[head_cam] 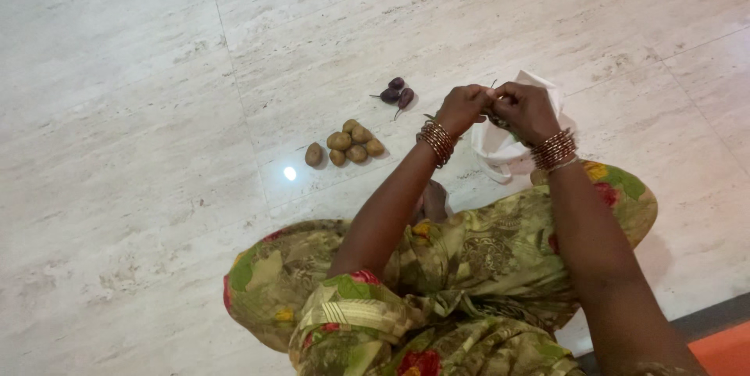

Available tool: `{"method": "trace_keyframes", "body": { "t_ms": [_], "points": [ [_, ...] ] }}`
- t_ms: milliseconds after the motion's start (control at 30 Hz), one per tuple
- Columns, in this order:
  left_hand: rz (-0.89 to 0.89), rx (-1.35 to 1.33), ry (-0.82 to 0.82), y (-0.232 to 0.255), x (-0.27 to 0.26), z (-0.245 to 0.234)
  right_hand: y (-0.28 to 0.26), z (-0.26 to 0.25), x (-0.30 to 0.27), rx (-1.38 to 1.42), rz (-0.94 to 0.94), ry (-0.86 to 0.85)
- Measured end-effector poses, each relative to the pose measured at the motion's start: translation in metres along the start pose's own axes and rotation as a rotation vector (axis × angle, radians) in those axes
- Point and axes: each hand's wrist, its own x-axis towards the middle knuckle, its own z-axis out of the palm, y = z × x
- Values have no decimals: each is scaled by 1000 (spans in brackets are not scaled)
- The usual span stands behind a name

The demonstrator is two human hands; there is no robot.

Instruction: The person sits on the floor and peels potatoes using a small handheld peeler. They also remove stems from green chilies and place the prepared vegetables into a white plastic bag. The person handles potatoes and chilies one at a time.

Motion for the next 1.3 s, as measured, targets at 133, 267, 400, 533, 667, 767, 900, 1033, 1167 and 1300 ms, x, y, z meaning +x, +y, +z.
{"method": "trace_keyframes", "body": {
  "t_ms": [133, 267, 400, 533, 667, 767, 900, 1033, 1167, 1300],
  "points": [
    [100, -243, 262, -24, -42, 17, -15, 19, -10, -72, -86, -83],
    [25, -456, 339, -42, -61, -15, -17, 44, -4, -229, -130, -238],
    [73, -594, 412, -47, -42, -34, -4, 45, 11, 38, -92, -17],
    [96, -614, 379, -47, -29, -23, 9, 52, 22, 183, -283, 139],
    [104, -598, 446, -41, -27, -16, 10, 73, 10, 266, -284, 88],
    [120, -604, 510, -41, -29, -19, 15, 78, 9, 332, -241, 52],
    [143, -655, 501, -42, -26, -25, 21, 82, 13, 362, -222, 22],
    [85, -546, 437, -43, -30, -17, 28, 81, 14, 332, -201, 95],
    [111, -509, 450, -40, -28, -13, 29, 83, 17, 514, -75, 51],
    [159, -551, 511, -44, -24, -25, 32, 80, 18, 509, -113, -54]
  ]
}}
